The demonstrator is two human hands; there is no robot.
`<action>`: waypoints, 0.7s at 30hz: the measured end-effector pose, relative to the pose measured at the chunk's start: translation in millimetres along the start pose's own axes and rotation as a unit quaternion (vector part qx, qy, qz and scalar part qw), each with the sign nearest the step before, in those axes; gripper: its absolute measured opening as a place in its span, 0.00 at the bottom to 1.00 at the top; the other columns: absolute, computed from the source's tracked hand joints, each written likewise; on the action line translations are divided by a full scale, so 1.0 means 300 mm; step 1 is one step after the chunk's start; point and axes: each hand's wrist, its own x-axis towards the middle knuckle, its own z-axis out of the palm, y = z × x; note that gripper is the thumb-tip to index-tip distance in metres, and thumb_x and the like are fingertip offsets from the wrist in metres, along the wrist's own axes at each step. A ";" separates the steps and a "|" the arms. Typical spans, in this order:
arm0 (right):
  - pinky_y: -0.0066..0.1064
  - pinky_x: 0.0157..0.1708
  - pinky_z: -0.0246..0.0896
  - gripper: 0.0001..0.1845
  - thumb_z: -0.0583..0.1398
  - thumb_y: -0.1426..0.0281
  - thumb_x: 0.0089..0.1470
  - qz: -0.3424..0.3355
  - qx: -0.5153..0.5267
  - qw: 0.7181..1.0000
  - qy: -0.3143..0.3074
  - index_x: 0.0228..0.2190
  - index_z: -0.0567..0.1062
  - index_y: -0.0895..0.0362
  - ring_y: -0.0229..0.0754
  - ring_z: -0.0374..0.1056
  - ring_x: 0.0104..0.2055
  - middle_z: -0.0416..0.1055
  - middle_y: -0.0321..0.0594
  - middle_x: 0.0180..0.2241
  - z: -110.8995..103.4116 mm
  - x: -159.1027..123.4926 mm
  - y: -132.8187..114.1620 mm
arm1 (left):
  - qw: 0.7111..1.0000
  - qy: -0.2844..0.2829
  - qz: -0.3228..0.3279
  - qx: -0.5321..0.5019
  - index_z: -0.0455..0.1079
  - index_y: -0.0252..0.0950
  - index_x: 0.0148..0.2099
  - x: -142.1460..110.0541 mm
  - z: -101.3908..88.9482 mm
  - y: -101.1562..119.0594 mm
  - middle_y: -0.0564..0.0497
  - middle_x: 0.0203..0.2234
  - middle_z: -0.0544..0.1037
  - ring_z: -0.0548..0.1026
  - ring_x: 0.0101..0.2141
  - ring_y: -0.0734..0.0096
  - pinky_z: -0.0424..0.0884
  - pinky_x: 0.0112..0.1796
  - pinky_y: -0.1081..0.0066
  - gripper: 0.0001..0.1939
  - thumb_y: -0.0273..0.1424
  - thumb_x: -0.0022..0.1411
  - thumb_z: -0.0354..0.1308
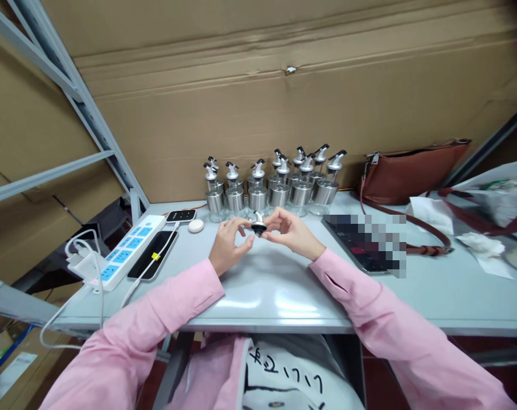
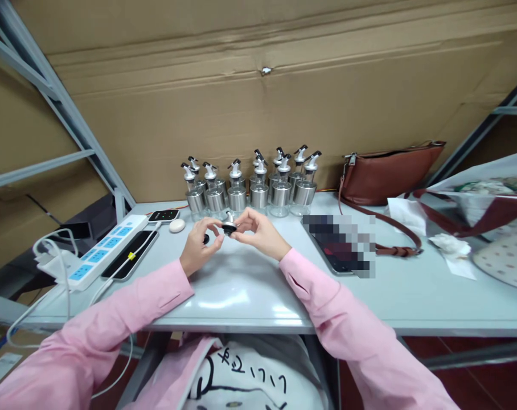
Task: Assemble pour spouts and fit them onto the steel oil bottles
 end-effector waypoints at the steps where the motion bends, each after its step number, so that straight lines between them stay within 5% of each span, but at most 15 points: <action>1: 0.32 0.35 0.65 0.16 0.66 0.68 0.40 0.001 0.008 1.000 0.007 0.27 0.63 0.55 0.36 0.70 0.31 0.70 0.35 0.30 -0.006 0.002 0.003 | 1.000 0.004 0.008 -0.004 0.61 0.36 0.45 -0.001 0.000 0.002 0.52 0.34 0.73 0.72 0.32 0.71 0.62 0.41 0.67 0.11 0.31 0.60 0.51; 13: 0.36 0.36 0.67 0.17 0.69 0.63 0.36 0.038 0.005 0.999 -0.026 0.21 0.66 0.57 0.42 0.73 0.34 0.77 0.40 0.30 -0.035 0.004 0.001 | 0.997 -0.032 0.068 -0.001 0.60 0.38 0.50 -0.003 0.002 0.001 0.48 0.40 0.70 0.71 0.35 0.69 0.64 0.43 0.63 0.14 0.38 0.65 0.50; 21: 0.37 0.40 0.67 0.18 0.63 0.56 0.42 0.060 -0.130 0.988 -0.050 0.27 0.75 0.58 0.46 0.73 0.41 0.78 0.44 0.37 -0.076 0.007 -0.012 | 0.992 -0.090 0.085 -0.001 0.61 0.40 0.53 -0.008 0.011 -0.008 0.46 0.41 0.66 0.68 0.43 0.63 0.68 0.44 0.62 0.15 0.38 0.67 0.47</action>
